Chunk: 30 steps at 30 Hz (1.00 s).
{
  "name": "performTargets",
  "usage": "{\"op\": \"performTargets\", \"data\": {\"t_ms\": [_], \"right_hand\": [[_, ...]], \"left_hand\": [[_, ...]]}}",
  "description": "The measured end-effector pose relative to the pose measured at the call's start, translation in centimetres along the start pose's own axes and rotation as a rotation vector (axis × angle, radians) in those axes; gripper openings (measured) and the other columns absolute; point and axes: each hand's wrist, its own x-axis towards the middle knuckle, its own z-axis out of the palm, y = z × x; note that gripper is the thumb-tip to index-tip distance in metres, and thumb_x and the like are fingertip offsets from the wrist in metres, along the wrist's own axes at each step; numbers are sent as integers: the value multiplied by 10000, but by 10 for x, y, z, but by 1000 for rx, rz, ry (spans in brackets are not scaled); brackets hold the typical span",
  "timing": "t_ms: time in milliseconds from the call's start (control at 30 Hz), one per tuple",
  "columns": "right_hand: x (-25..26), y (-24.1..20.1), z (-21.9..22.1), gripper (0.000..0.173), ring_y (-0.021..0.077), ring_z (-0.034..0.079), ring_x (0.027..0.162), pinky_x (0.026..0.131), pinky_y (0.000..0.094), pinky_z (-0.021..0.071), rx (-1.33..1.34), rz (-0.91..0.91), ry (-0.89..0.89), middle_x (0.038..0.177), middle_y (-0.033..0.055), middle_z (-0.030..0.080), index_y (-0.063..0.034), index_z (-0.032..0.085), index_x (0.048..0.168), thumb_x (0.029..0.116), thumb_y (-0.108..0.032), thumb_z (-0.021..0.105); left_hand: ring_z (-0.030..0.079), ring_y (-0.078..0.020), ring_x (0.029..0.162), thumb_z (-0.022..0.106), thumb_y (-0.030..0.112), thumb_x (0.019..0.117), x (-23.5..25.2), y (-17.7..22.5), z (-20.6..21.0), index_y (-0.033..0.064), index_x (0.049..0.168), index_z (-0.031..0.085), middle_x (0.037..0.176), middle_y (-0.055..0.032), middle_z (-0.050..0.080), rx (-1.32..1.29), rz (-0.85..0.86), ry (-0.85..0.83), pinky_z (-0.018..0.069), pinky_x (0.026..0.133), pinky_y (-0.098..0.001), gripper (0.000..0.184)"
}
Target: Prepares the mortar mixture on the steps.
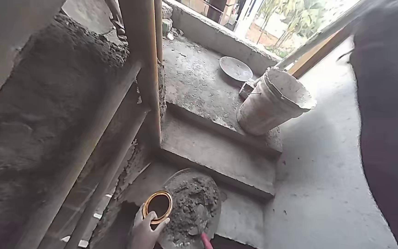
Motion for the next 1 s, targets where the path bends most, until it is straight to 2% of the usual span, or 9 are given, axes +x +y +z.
{"op": "performTargets", "data": {"t_ms": [100, 167, 400, 467, 667, 767, 833, 900, 1000], "right_hand": [[-145, -31, 1, 409, 373, 640, 1184, 1029, 546, 490, 157, -227, -413, 1278, 259, 651, 26, 625, 1308, 991, -233, 626], [-262, -26, 11, 295, 314, 678, 1094, 975, 500, 546, 299, -193, -676, 1182, 196, 697, -5, 701, 1207, 953, -155, 685], [-605, 36, -42, 561, 365, 563, 1327, 1138, 536, 412, 83, 687, -1877, 1406, 225, 597, -35, 519, 1467, 1069, -431, 521], [-664, 43, -70, 585, 366, 587, 1293, 1104, 550, 437, 79, 968, -1906, 1390, 237, 605, -27, 511, 1470, 1091, -465, 436], [-727, 16, -72, 576, 230, 698, 697, 596, 348, 578, 815, 2060, -1506, 939, 155, 720, -36, 543, 1251, 1116, -510, 244], [-720, -10, -58, 329, 112, 482, 456, 415, 251, 427, 626, 1651, -1696, 693, 28, 537, -77, 516, 1143, 1139, -353, 337], [-701, -12, -66, 415, 238, 636, 690, 649, 394, 552, 337, 1143, -1900, 911, 138, 653, -50, 547, 1382, 1122, -337, 398], [-673, -11, -79, 476, 365, 690, 1069, 959, 531, 531, 123, 806, -2003, 1172, 228, 688, -19, 568, 1376, 1102, -381, 425], [-630, -13, -81, 491, 395, 678, 1120, 979, 569, 518, 40, 595, -1963, 1159, 226, 699, -49, 573, 1380, 1102, -414, 398]], "left_hand": [[466, -425, 1406, 896, 458, 723, -1, 2, -1, 70, 906, 746, 1512, -279, 468, 2, 9, 16, 437, 1100, -564, 454], [463, -430, 1408, 902, 439, 720, -2, 3, -3, 57, 903, 743, 1512, -281, 469, -5, 18, 26, 435, 1099, -572, 452], [515, -417, 1367, 910, 456, 627, -5, -4, 8, 67, 779, 706, 1473, -269, 517, -63, 206, 100, 483, 1066, -537, 465], [493, -361, 1404, 918, 499, 611, -9, -2, 8, 70, 736, 677, 1516, -246, 483, -60, 243, 58, 488, 1082, -486, 507], [542, -324, 1357, 884, 570, 620, -12, 9, 14, 87, 741, 687, 1464, -192, 552, 60, 304, -164, 500, 1045, -522, 536], [581, -313, 1313, 874, 560, 622, -11, 18, 16, 75, 765, 697, 1408, -200, 593, 93, 302, -249, 529, 1020, -484, 535], [590, -315, 1300, 860, 565, 635, -10, 24, 15, 64, 769, 694, 1391, -207, 602, 112, 298, -306, 531, 1013, -484, 544], [608, -308, 1277, 855, 577, 634, -9, 27, 13, 66, 761, 692, 1367, -199, 621, 120, 311, -323, 541, 1001, -477, 551], [646, -301, 1208, 833, 608, 642, -7, 29, 10, 72, 757, 684, 1293, -186, 661, 121, 313, -353, 557, 962, -487, 568]]}}
